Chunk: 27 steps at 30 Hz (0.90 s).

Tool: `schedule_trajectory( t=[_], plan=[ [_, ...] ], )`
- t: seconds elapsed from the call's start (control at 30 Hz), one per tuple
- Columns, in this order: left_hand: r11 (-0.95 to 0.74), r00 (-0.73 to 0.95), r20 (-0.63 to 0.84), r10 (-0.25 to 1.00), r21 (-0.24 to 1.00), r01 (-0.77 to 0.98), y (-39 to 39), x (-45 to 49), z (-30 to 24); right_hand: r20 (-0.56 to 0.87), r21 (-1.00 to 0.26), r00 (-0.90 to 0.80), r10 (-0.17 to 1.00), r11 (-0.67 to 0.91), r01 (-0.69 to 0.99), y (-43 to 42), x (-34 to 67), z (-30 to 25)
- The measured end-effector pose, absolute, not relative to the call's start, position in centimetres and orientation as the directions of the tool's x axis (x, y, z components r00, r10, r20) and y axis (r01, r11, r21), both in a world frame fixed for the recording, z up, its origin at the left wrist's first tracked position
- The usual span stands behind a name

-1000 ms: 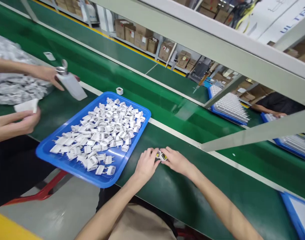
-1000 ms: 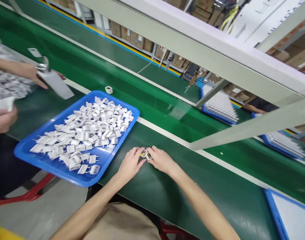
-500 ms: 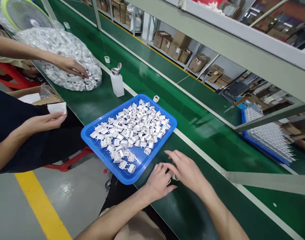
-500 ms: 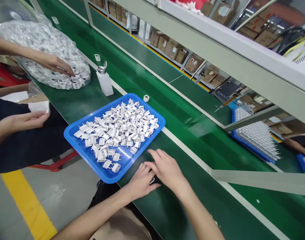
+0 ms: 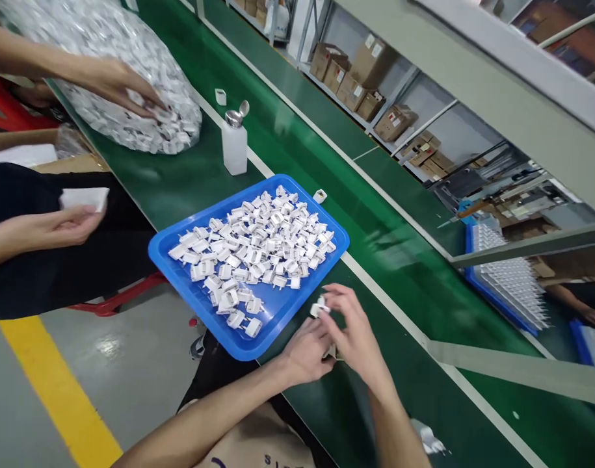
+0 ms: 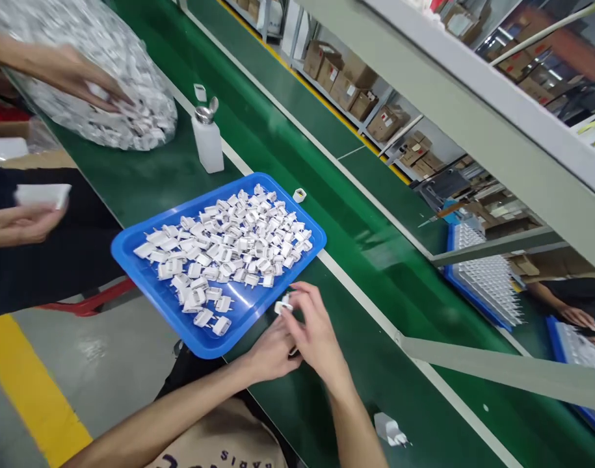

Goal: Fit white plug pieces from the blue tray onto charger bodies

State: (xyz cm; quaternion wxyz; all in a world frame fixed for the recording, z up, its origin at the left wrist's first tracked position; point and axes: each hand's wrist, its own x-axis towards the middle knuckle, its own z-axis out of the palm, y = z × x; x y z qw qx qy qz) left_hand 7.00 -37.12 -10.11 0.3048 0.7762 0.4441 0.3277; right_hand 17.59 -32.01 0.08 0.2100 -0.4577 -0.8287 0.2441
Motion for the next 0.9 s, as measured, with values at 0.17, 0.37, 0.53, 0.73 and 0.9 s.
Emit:
schedule_trajectory(
  t=[0.17, 0.37, 0.53, 0.73, 0.9],
  plan=[
    [-0.430, 0.428, 0.240, 0.871, 0.794, 0.430, -37.1, 6.8, -9.4, 0.167, -0.647, -0.135, 0.977, 0.211, 0.733, -37.2, 24.0, -2.2],
    [-0.454, 0.449, 0.254, 0.857, 0.783, 0.424, -37.1, 6.9, -9.3, 0.113, -0.569, -0.096, 0.989, 0.144, 0.810, -40.6, 25.0, -3.5],
    [-0.477, 0.454, 0.268, 0.850, 0.756, 0.447, -37.0, 6.9, -9.4, 0.125, -0.511, -0.151, 0.981, 0.194, 0.837, -41.5, 24.7, -2.8],
    [-0.484, 0.448, 0.272, 0.852, 0.736, 0.474, -37.0, 6.9, -9.5, 0.224, -0.424, -0.206, 0.953, 0.285, 0.859, -41.4, 24.0, -4.5],
    [-0.484, 0.448, 0.268, 0.853, 0.727, 0.487, -37.0, 7.1, -9.4, 0.280, -0.426, -0.183, 0.942, 0.293, 0.856, -41.9, 22.9, -5.5]
  ],
)
